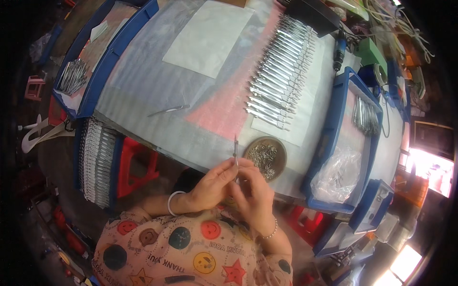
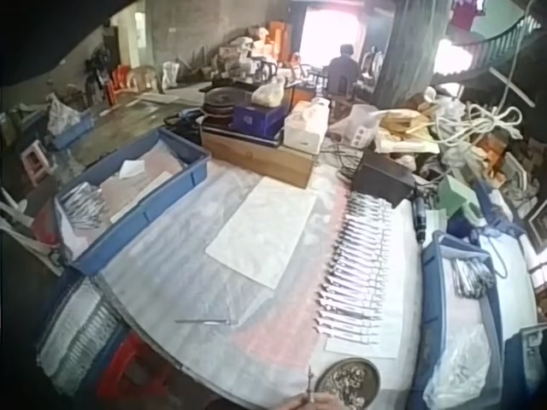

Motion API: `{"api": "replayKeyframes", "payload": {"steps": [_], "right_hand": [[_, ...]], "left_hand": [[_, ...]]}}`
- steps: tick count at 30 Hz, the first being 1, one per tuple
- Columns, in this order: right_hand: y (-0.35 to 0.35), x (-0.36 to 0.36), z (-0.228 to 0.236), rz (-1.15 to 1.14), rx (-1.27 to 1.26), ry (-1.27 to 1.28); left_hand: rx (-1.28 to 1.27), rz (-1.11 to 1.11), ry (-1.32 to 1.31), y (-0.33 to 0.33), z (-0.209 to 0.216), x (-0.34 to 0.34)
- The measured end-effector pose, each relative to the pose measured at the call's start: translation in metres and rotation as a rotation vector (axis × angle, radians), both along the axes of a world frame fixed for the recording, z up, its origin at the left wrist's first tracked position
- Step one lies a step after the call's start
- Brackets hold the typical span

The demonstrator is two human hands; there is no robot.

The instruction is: Assembling small metal and plastic components for writing instruments at a workbench.

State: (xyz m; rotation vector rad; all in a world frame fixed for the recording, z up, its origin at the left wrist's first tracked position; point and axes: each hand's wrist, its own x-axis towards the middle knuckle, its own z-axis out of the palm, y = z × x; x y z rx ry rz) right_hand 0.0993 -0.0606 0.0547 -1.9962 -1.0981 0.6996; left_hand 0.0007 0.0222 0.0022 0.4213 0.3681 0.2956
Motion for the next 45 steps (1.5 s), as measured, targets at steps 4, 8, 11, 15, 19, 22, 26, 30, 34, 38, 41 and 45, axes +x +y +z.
{"api": "replayKeyframes", "payload": {"steps": [4, 8, 11, 15, 19, 22, 26, 30, 34, 38, 41, 45], "right_hand": [[-0.005, 0.000, 0.001, -0.042, 0.038, -0.020], [-0.016, 0.013, 0.006, -0.200, 0.038, 0.059], [-0.021, 0.023, 0.004, -0.366, 0.074, 0.370], [-0.029, 0.030, -0.009, -0.409, 0.150, 0.691], [-0.029, 0.028, -0.012, -0.463, 0.208, 0.740], [-0.033, 0.030, -0.019, -0.443, 0.262, 0.723], [-0.034, 0.030, -0.022, -0.451, 0.308, 0.728], [-0.035, 0.027, -0.026, -0.469, 0.267, 0.712], [-0.035, 0.021, -0.032, -0.447, 0.254, 0.591], [-0.037, 0.015, -0.034, -0.407, 0.232, 0.439], [-0.032, 0.005, -0.027, -0.499, 0.175, 0.373], [-0.041, -0.005, -0.017, -0.493, 0.191, 0.164]], "left_hand": [[-0.090, -0.094, 0.066, -0.001, -0.006, -0.001], [-0.103, -0.199, 0.185, 0.000, 0.012, 0.003], [0.034, -0.316, 0.144, 0.006, 0.017, 0.000], [0.177, -0.404, 0.138, 0.004, 0.019, 0.000], [0.287, -0.425, 0.137, 0.000, 0.016, 0.001], [0.308, -0.438, 0.147, 0.001, 0.016, 0.001], [0.243, -0.173, 0.212, -0.009, 0.021, 0.004], [0.341, -0.267, 0.185, -0.009, 0.014, 0.000], [0.553, -0.195, 0.141, -0.014, 0.011, 0.002], [0.597, -0.149, 0.142, -0.021, 0.004, 0.002], [0.628, -0.064, 0.145, -0.027, 0.004, 0.001], [0.569, -0.191, 0.129, -0.023, 0.020, -0.007]]}}
